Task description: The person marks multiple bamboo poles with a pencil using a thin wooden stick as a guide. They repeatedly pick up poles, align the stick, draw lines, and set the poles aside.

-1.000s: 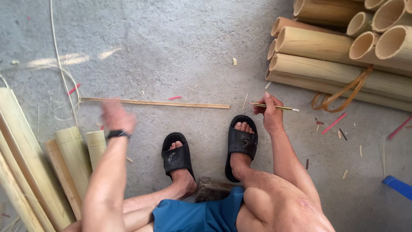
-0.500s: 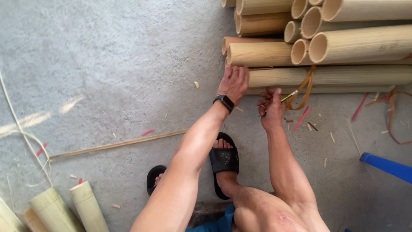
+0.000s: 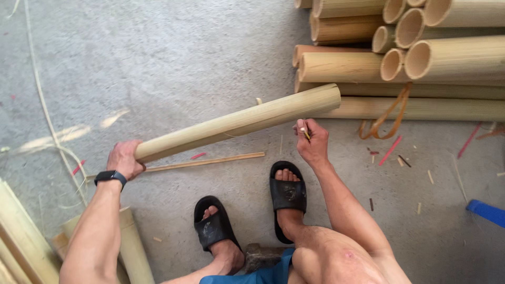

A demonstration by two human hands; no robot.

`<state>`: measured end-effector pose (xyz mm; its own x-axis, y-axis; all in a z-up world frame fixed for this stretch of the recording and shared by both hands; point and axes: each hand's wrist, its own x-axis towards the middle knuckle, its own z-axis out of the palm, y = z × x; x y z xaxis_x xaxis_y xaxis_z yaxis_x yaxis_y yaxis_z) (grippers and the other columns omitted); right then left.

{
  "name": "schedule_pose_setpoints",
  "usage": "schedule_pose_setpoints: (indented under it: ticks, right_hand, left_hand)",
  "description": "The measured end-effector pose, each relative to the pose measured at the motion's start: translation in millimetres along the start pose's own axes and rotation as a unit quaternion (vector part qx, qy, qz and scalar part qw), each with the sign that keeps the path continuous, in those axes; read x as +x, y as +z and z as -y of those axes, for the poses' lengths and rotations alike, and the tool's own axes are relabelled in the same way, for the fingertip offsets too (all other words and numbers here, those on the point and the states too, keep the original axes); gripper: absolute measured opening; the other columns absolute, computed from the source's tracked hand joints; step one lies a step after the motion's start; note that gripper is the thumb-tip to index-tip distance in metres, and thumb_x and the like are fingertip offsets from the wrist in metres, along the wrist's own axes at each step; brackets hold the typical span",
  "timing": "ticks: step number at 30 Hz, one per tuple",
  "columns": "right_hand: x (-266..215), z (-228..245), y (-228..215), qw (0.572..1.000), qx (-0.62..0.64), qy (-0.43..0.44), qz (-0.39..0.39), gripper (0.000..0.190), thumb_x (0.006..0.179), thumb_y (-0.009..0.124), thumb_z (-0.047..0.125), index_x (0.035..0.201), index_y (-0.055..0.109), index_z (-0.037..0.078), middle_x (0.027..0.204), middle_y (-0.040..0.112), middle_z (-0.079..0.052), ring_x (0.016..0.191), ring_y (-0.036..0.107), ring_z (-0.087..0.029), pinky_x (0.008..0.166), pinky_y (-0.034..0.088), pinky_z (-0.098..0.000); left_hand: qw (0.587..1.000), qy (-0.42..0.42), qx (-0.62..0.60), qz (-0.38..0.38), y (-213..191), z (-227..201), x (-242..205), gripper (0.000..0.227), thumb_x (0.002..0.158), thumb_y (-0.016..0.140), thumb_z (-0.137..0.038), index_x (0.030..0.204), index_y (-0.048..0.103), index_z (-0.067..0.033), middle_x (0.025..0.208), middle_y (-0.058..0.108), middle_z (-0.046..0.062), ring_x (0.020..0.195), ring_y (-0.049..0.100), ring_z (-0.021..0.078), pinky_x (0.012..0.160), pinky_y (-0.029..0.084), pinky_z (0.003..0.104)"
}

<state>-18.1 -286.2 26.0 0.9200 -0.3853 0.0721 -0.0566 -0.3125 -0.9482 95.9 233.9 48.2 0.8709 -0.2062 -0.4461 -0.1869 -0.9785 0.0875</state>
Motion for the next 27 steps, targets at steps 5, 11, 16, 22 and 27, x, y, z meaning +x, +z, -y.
schedule_pose_setpoints:
  ticks: [5, 11, 16, 22, 27]
  right_hand:
    - [3, 41, 34, 0.959, -0.179, -0.174, 0.135, 0.014, 0.100, 0.065, 0.014, 0.089, 0.063, 0.005, 0.084, 0.063, -0.009, 0.074, 0.065, -0.026, 0.066, 0.052, -0.0388]
    - [6, -1, 113, 0.883, -0.275, -0.239, 0.297, 0.010, 0.081, 0.067, 0.021, 0.087, 0.070, 0.013, 0.087, 0.069, -0.006, 0.086, 0.070, -0.033, 0.069, 0.055, -0.0460]
    - [30, -16, 136, 0.841, -0.333, 0.016, 0.426, 0.031, 0.081, 0.082, 0.042, 0.095, 0.078, 0.014, 0.082, 0.074, -0.008, 0.079, 0.071, -0.029, 0.075, 0.057, -0.0452]
    - [34, 0, 145, 0.794, -0.339, 0.090, 0.497, 0.049, 0.063, 0.091, 0.052, 0.088, 0.079, 0.012, 0.081, 0.077, -0.007, 0.081, 0.073, -0.024, 0.077, 0.057, -0.0412]
    - [28, 2, 158, 0.793, -0.340, 0.064, 0.502, 0.055, 0.063, 0.092, 0.057, 0.084, 0.077, 0.008, 0.084, 0.075, -0.012, 0.086, 0.072, -0.028, 0.080, 0.056, -0.0428]
  left_hand:
    - [0.995, 0.056, -0.053, -0.063, 51, 32, -51, 0.065, 0.050, 0.086, -0.008, 0.111, 0.067, -0.0098, 0.115, 0.067, 0.011, 0.114, 0.059, 0.0339, 0.105, 0.047, 0.045]
    - [0.981, 0.065, -0.064, -0.173, 81, 17, -61, 0.059, 0.057, 0.079, -0.001, 0.112, 0.066, -0.0132, 0.119, 0.064, 0.009, 0.118, 0.056, 0.0362, 0.106, 0.047, 0.046]
    - [0.966, -0.046, -0.041, -0.251, 105, 4, -64, 0.057, 0.061, 0.080, 0.000, 0.114, 0.066, -0.0178, 0.130, 0.048, 0.017, 0.121, 0.052, 0.0417, 0.101, 0.049, 0.047]
    - [0.961, -0.088, -0.086, -0.248, 144, 9, -107, 0.071, 0.065, 0.091, -0.028, 0.122, 0.054, -0.0075, 0.134, 0.045, 0.017, 0.123, 0.054, 0.0340, 0.107, 0.052, 0.045]
    - [0.905, -0.214, -0.298, -0.216, 154, -1, -128, 0.080, 0.070, 0.095, -0.054, 0.120, 0.054, -0.0067, 0.119, 0.061, 0.015, 0.113, 0.060, 0.0312, 0.097, 0.051, 0.045]
